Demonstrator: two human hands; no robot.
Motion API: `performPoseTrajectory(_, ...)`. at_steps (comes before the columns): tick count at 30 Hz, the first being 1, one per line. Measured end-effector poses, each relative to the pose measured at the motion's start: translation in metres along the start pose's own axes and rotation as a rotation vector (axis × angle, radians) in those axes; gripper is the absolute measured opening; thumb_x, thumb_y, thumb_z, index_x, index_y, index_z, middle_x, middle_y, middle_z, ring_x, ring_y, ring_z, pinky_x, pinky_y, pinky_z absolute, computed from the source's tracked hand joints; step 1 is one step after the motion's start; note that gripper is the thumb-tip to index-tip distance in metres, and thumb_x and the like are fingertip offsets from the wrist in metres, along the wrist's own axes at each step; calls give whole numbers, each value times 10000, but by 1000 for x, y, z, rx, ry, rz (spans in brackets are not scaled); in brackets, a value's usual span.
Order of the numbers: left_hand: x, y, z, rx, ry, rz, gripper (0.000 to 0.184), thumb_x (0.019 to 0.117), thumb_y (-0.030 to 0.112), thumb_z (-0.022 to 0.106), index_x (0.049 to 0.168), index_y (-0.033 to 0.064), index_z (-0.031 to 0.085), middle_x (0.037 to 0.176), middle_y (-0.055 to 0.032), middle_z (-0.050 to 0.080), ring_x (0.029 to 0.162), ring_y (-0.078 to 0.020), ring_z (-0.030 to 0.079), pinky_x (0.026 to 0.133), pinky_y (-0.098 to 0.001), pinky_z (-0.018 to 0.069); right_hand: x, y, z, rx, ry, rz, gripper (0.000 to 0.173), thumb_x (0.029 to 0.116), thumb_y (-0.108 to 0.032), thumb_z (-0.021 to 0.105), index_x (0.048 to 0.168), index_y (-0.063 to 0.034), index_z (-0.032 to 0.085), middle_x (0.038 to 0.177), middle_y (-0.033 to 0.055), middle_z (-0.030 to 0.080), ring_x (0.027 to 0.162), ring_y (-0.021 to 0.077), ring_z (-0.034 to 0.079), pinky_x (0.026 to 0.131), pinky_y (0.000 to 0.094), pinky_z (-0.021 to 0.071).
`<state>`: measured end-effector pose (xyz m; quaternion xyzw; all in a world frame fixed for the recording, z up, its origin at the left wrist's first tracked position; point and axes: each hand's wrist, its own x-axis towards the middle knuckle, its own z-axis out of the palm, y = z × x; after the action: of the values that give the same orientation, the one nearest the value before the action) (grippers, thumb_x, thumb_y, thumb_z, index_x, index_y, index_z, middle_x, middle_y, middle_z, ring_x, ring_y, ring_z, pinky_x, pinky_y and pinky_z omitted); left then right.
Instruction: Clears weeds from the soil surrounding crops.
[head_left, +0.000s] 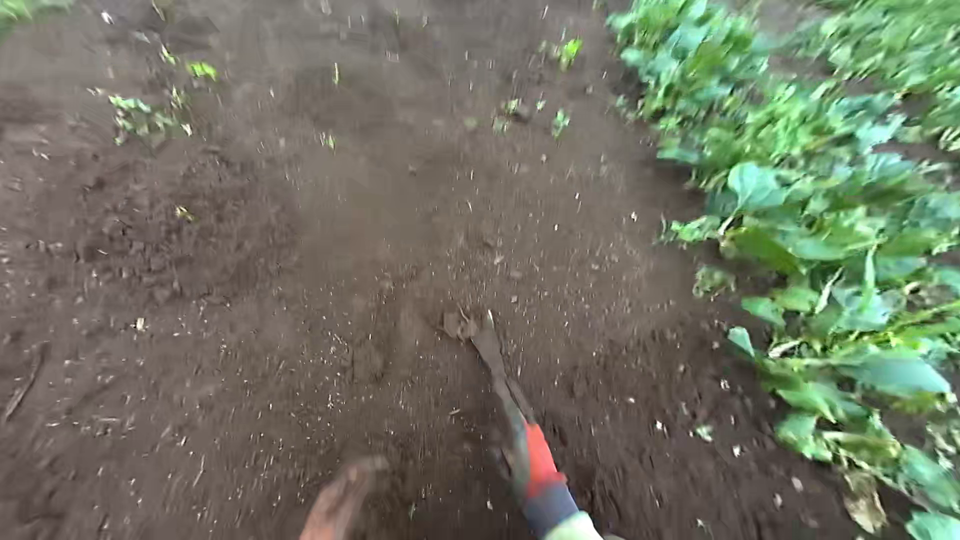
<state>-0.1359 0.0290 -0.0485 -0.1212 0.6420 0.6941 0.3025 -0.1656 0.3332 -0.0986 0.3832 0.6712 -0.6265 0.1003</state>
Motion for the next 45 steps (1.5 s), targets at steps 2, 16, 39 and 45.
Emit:
performPoseTrajectory(2,88,15,-6,454,281,284,468,1037,357,531,1394,62,600,1415,-124,609,1318,-230,573,1112,-440,476,23,-24,20,-178,125,-44,459,1062,-394,544,1396,-83,587,794,141,686,591,244,646,547,449,573)
performPoseTrajectory(16,277,-6,13,1387,438,644,310,865,292,667,1118,147,771,1255,-108,705,1234,-374,622,1008,-624,474,104,-124,-32,-75,373,98,463,1102,-434,426,1410,-112,553,809,105,668,577,198,613,523,381,540)
performPoseTrajectory(39,304,146,54,1508,65,17,577,1033,539,452,1233,70,723,1199,-266,705,1152,-485,657,960,-709,487,165,-170,-269,141,230,182,493,1034,-499,550,1453,-238,555,996,77,692,698,169,627,617,367,550)
performPoseTrajectory(45,404,152,154,1552,-94,261,485,1014,491,525,1306,140,687,1214,-213,710,1134,-451,670,968,-728,484,189,-160,-269,55,272,233,477,1044,-403,558,1449,-152,576,1228,160,700,1064,286,696,939,520,556)
